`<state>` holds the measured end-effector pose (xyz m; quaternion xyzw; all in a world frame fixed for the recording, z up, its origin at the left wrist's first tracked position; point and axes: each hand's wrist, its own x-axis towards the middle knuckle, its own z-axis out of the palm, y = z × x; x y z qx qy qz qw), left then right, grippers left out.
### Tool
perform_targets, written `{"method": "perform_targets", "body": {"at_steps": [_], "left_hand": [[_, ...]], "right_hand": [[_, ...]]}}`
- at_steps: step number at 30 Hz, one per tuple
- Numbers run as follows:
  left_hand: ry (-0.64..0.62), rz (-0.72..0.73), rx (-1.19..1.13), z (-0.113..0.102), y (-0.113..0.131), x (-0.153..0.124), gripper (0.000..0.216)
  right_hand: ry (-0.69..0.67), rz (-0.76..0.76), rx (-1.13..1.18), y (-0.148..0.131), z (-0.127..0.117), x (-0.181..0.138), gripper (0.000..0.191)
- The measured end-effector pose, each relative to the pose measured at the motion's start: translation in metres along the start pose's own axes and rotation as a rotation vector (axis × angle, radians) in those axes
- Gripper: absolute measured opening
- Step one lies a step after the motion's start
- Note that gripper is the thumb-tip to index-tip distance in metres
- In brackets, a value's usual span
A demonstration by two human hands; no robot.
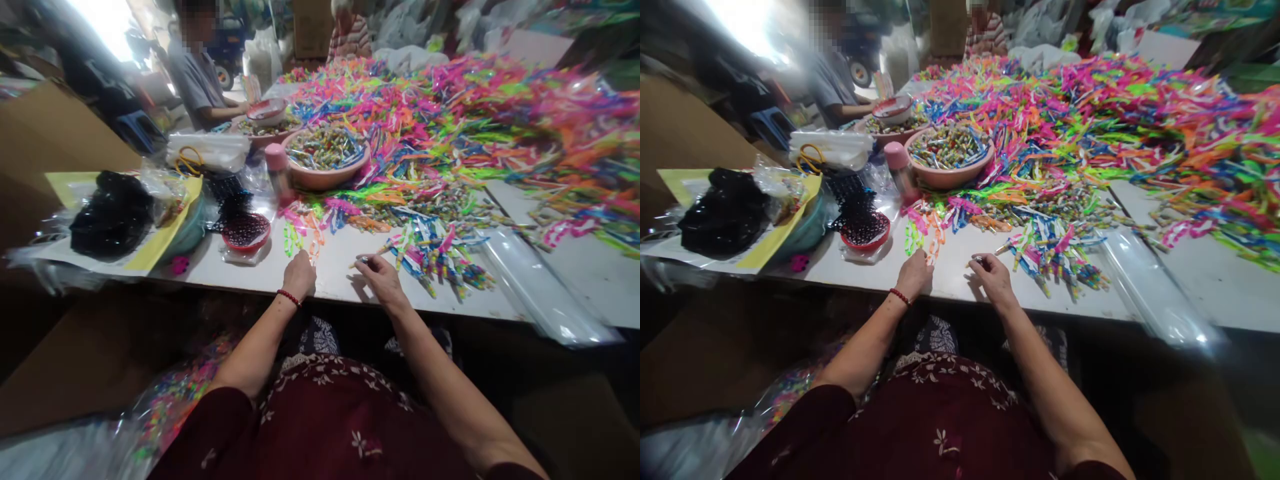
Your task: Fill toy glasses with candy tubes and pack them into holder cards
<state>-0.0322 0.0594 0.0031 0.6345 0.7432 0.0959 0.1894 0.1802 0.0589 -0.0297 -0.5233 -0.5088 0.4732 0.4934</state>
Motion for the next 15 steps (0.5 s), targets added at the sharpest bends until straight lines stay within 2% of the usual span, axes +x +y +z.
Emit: {"method": "perform_targets", "body": {"at_steps": [6,12,15], "left_hand": [[-0.043,0.157,0.076,0.015,0.022,-0.025,0.021],[-0.085,0.165,0.023,0.024,0.026,-0.023,0.027],[-0.087,0.156,-0.011,0.023,0.022,-0.019,0.019]], "right_hand": [[-0.034,0.112,0.143,0.005,-0.011,-0.056,0.044],[-0.081,0.078,0.088,0.011,-0.008,-0.077,0.050],[-0.108,0.093,0.031,0.011,-0.007,-0.081,0.049]]}}
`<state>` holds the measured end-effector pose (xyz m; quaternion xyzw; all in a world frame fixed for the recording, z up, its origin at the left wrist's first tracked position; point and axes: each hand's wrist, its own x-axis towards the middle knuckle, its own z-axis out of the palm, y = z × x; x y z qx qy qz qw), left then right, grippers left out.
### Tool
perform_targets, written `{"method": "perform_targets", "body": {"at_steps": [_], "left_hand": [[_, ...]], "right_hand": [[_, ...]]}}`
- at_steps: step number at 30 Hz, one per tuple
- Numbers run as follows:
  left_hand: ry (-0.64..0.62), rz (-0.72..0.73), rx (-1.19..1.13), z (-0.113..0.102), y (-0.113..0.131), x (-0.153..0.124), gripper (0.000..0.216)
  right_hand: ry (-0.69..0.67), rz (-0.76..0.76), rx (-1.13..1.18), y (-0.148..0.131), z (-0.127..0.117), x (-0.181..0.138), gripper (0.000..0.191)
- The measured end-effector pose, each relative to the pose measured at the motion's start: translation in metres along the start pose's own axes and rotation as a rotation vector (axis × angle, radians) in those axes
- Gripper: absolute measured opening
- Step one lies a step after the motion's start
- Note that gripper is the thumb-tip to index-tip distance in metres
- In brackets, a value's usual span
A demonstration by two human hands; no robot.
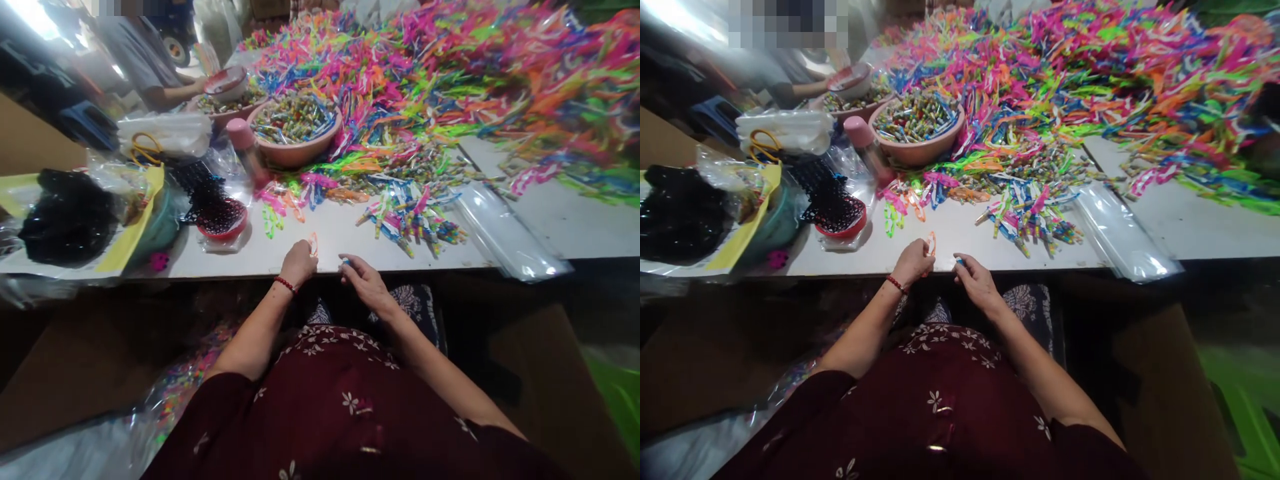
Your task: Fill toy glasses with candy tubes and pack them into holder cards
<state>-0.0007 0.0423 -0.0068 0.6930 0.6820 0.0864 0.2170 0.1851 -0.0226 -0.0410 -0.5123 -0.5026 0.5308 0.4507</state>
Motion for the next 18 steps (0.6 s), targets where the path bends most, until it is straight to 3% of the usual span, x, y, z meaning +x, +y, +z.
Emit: {"method": "perform_targets", "body": {"at_steps": [5,8,11,13,18], "left_hand": [[0.079,0.124,-0.084,0.002,-0.001,-0.008,0.015],[0.133,0.090,-0.477,0.009,0.000,-0.015,0.018],[0.187,-0.001,-1.033,0.016,0.002,-0.018,0.055],[0.174,-0.056,-1.329,0.018,0.004,-0.018,0.061],[0.169,-0.166,-1.591,0.016,0.012,-0.022,0.052]], "right_hand": [[-0.037,0.015,-0.027,-0.002,-0.001,-0.006,0.049],[-0.046,0.008,-0.052,-0.007,-0.001,-0.011,0.048],[-0.095,0.004,-0.009,-0.012,0.001,-0.017,0.046],[-0.127,-0.005,0.023,-0.014,0.004,-0.019,0.042],[-0.094,-0.045,0.010,-0.014,0.007,-0.020,0.035]]}}
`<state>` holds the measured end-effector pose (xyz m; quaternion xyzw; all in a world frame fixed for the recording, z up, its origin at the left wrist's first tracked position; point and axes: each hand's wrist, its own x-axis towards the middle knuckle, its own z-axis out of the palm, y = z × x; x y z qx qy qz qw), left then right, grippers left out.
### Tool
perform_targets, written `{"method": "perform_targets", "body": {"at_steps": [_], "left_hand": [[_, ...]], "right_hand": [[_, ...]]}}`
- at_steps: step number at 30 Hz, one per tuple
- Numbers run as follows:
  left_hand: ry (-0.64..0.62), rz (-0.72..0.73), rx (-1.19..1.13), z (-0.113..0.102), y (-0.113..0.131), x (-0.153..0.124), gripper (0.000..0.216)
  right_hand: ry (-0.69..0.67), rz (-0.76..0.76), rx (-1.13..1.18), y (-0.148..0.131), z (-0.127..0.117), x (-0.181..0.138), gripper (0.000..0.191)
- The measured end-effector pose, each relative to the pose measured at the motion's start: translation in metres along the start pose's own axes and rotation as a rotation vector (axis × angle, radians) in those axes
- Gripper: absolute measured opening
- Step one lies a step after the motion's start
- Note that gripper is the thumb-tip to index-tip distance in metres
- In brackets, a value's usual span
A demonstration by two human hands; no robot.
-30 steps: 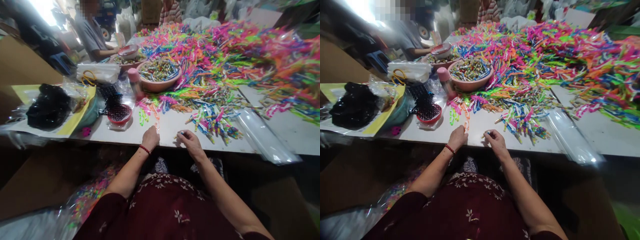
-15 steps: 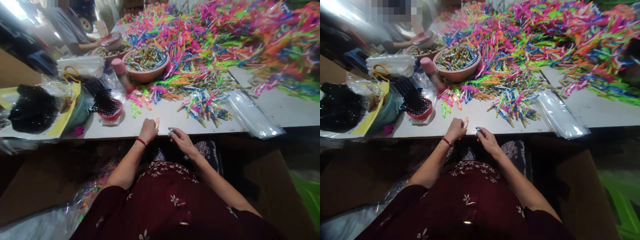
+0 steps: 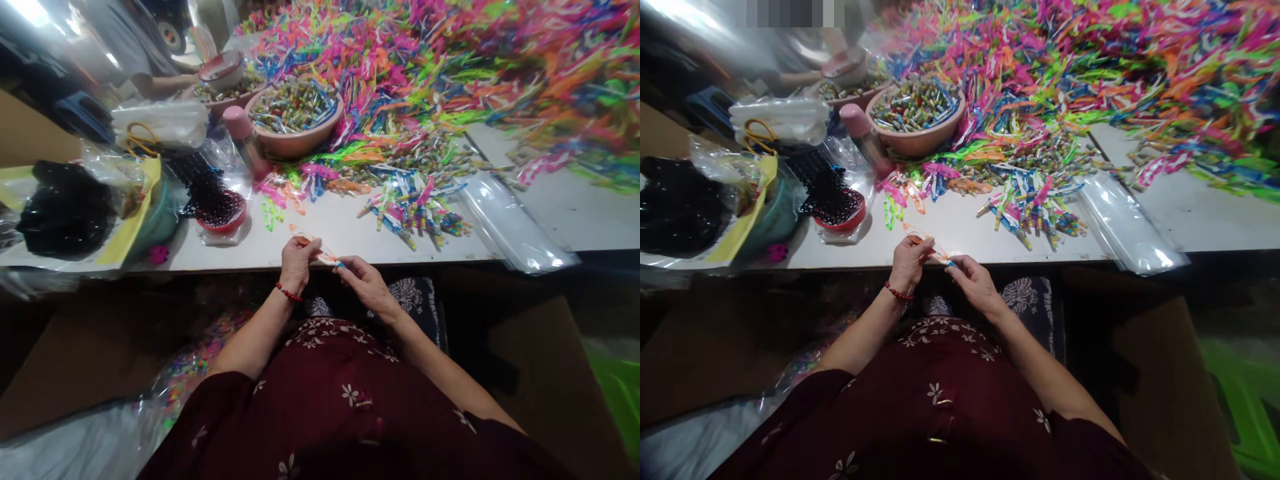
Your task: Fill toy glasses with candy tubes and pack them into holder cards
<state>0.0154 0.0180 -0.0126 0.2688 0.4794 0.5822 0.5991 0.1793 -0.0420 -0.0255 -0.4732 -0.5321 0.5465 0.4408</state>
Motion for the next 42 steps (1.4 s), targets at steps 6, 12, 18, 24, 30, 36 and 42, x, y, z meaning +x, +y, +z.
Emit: {"method": "perform_targets", "body": {"at_steps": [6,12,18,24,30,36,42], "left_hand": [[-0.075,-0.091,-0.008,0.003,0.004,-0.014,0.052],[-0.103,-0.209,0.017,0.005,0.003,-0.018,0.032],[-0.073,-0.230,-0.001,0.006,0.001,-0.018,0.023],[-0.084,-0.247,0.000,0.006,0.001,-0.021,0.024],[-0.071,-0.242,-0.018,0.006,-0.001,-0.021,0.025],[-0.075,-0.263,0.018,0.007,0.001,-0.023,0.025],[-0.113,-0.293,0.041,0.006,0.004,-0.025,0.022]], "right_hand": [[0.011,0.010,0.047,-0.002,-0.002,0.001,0.033],[0.009,0.023,0.049,-0.004,0.001,0.000,0.036],[0.050,0.034,0.120,-0.002,0.001,-0.001,0.037],[0.052,0.034,0.118,-0.003,0.000,-0.001,0.036],[0.062,0.034,0.050,-0.004,-0.003,-0.001,0.036],[0.085,0.042,0.075,-0.006,-0.002,-0.002,0.037],[0.051,0.134,0.197,-0.009,-0.001,-0.005,0.039]]}}
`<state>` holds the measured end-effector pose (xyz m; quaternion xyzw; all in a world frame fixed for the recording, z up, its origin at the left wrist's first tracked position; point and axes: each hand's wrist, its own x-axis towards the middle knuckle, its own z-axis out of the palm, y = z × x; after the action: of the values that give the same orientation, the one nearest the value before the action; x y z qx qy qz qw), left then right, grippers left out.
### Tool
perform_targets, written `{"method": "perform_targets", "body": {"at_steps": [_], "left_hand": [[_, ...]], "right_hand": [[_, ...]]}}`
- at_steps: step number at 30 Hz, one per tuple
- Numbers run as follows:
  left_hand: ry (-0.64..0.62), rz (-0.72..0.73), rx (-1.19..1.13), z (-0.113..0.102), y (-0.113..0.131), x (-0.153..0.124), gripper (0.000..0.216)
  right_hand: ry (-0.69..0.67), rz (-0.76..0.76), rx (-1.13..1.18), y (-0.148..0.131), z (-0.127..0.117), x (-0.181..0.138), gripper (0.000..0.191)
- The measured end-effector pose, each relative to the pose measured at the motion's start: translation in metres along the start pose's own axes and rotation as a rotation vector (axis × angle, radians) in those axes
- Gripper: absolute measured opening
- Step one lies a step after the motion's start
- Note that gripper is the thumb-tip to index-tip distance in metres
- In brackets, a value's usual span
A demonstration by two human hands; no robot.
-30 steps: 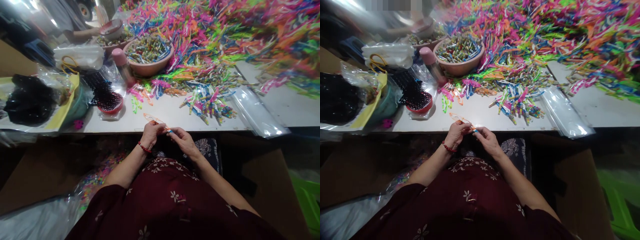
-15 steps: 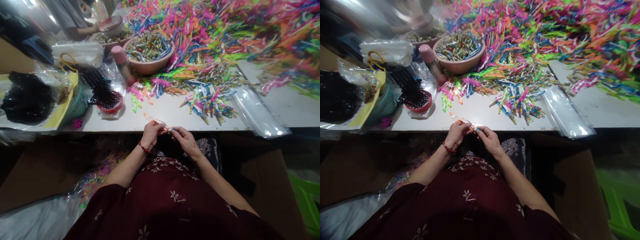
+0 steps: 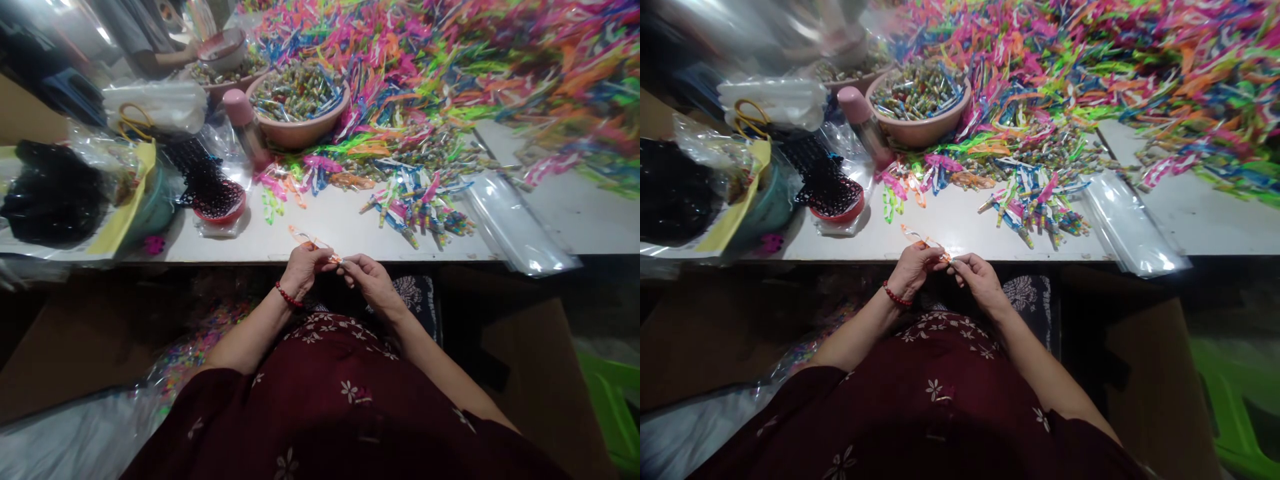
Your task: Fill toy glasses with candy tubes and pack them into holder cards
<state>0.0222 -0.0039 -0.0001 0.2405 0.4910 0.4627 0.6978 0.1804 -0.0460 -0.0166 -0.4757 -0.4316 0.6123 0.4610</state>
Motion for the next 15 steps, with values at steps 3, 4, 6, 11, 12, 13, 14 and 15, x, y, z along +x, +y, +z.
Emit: {"method": "perform_targets", "body": {"at_steps": [3,4,6,11,12,13,14,15], "left_hand": [[-0.008,0.028,-0.008,-0.002,-0.002,-0.001,0.023],[-0.014,0.048,-0.008,-0.002,-0.002,-0.001,0.025],[-0.031,0.100,-0.006,-0.004,-0.003,-0.002,0.028],[-0.071,0.158,0.010,-0.005,-0.006,0.002,0.038],[-0.072,0.149,0.009,-0.005,-0.008,0.003,0.040],[-0.078,0.136,0.006,-0.006,-0.009,0.005,0.041],[-0.091,0.124,0.002,-0.006,-0.010,0.008,0.043],[-0.111,0.119,-0.001,-0.007,-0.011,0.010,0.045]], "right_hand": [[0.004,-0.003,-0.042,-0.002,0.000,0.000,0.039],[0.013,-0.012,-0.070,-0.003,0.000,0.000,0.039],[0.025,-0.024,-0.117,-0.005,0.000,0.002,0.039],[-0.001,0.005,-0.143,-0.005,0.004,0.009,0.043],[-0.005,0.007,-0.148,-0.004,0.004,0.010,0.044],[-0.002,0.002,-0.160,-0.003,0.003,0.012,0.044],[0.010,-0.013,-0.177,-0.003,-0.001,0.014,0.044],[0.037,-0.039,-0.199,-0.003,-0.007,0.017,0.043]]}}
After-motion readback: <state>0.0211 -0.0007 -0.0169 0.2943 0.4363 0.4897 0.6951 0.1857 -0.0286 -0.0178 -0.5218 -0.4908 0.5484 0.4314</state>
